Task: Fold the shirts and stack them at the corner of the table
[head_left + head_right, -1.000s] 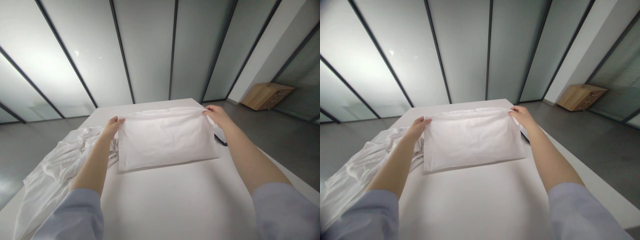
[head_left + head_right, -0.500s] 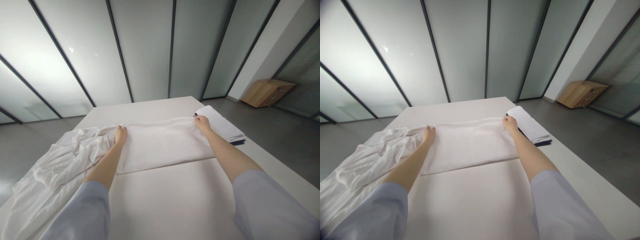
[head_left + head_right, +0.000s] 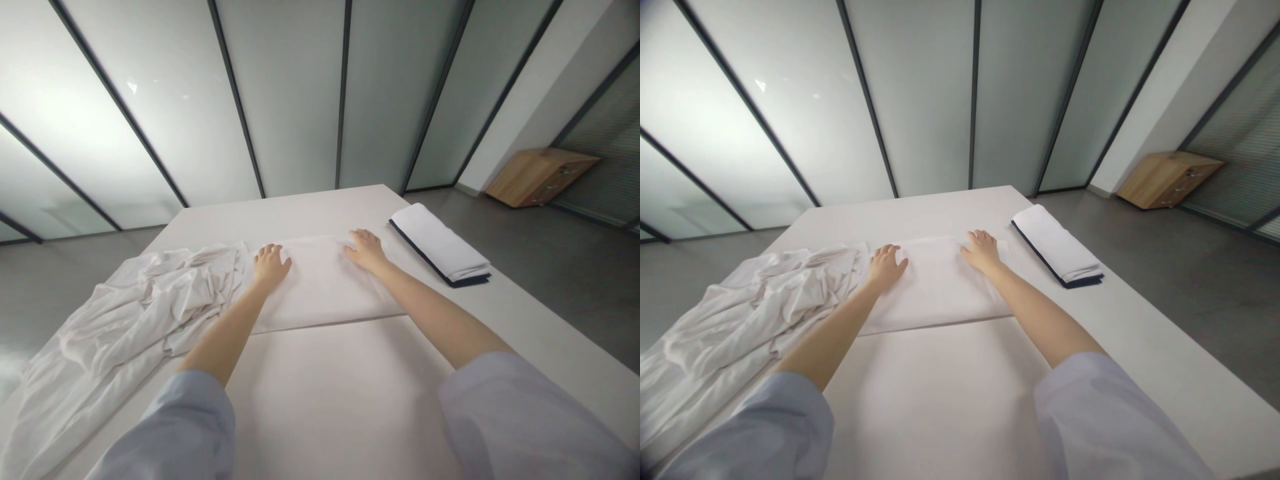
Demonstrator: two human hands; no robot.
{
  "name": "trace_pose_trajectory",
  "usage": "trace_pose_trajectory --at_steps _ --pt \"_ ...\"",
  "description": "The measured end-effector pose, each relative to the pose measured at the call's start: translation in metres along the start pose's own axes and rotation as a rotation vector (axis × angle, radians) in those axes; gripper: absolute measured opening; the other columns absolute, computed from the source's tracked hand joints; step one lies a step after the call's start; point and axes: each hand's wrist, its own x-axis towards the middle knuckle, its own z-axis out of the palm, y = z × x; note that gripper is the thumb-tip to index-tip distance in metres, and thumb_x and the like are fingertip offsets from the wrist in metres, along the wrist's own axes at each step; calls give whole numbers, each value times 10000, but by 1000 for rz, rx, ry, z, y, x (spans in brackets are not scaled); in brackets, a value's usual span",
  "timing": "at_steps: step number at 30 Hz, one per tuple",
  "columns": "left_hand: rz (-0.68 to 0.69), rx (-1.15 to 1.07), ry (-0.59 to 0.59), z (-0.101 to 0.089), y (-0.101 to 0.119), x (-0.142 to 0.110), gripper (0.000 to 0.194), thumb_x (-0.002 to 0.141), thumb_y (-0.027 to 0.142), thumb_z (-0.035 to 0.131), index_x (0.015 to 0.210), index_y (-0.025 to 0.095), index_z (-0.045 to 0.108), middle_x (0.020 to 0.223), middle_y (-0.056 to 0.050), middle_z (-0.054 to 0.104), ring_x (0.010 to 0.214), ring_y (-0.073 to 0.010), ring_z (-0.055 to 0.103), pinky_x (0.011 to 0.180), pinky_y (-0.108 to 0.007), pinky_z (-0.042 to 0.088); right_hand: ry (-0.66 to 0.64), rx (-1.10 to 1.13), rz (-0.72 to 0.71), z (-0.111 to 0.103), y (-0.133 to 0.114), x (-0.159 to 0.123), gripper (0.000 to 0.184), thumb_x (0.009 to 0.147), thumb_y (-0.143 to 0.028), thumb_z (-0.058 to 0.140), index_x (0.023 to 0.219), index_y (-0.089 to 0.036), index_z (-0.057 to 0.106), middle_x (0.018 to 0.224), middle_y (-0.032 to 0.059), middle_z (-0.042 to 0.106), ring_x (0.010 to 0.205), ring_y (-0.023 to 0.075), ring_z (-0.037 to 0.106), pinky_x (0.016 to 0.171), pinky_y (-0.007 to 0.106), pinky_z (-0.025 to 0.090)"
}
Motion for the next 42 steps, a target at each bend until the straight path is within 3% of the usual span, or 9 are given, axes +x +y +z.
trace_pose_trajectory --at_steps 3,6,12,23,42 --pt "41 49 -179 12 10 -24 580 881 508 494 1377 208 493 1516 -164 402 1399 -360 344 1098 -561 300 -112 -37 -45 9 -15 -32 504 943 -488 415 1342 -200 521 1468 159 445 1369 372 344 1090 551 265" --pt "17 92 -249 21 1 -41 641 912 562 417 1430 185 443 1560 -184 321 1436 -375 282 1119 -594 240 -195 -58 17 15 -10 -55 553 946 -545 398 1383 -222 496 1512 160 399 1389 396 318 1084 603 241" --pt "11 97 -157 23 -20 -52 606 921 531 432 1395 156 484 1519 -192 394 1418 -335 341 1141 -505 263 -148 -18 -8 17 16 -69 454 951 -444 444 1322 -207 553 1463 149 472 1351 310 414 1065 462 345" --pt "-1 131 -173 20 -15 -52 577 922 541 432 1381 196 490 1531 -123 401 1416 -298 351 1153 -459 268 -146 -12 -17 18 17 -68 453 937 -414 466 1315 -183 561 1452 143 490 1345 307 429 1074 460 355" --pt "6 107 -168 21 -14 -52 566 916 540 444 1356 188 501 1520 -134 411 1413 -292 349 1148 -451 265 -138 13 -5 26 26 -65 465 935 -437 486 1332 -208 562 1460 129 487 1356 302 422 1082 457 351"
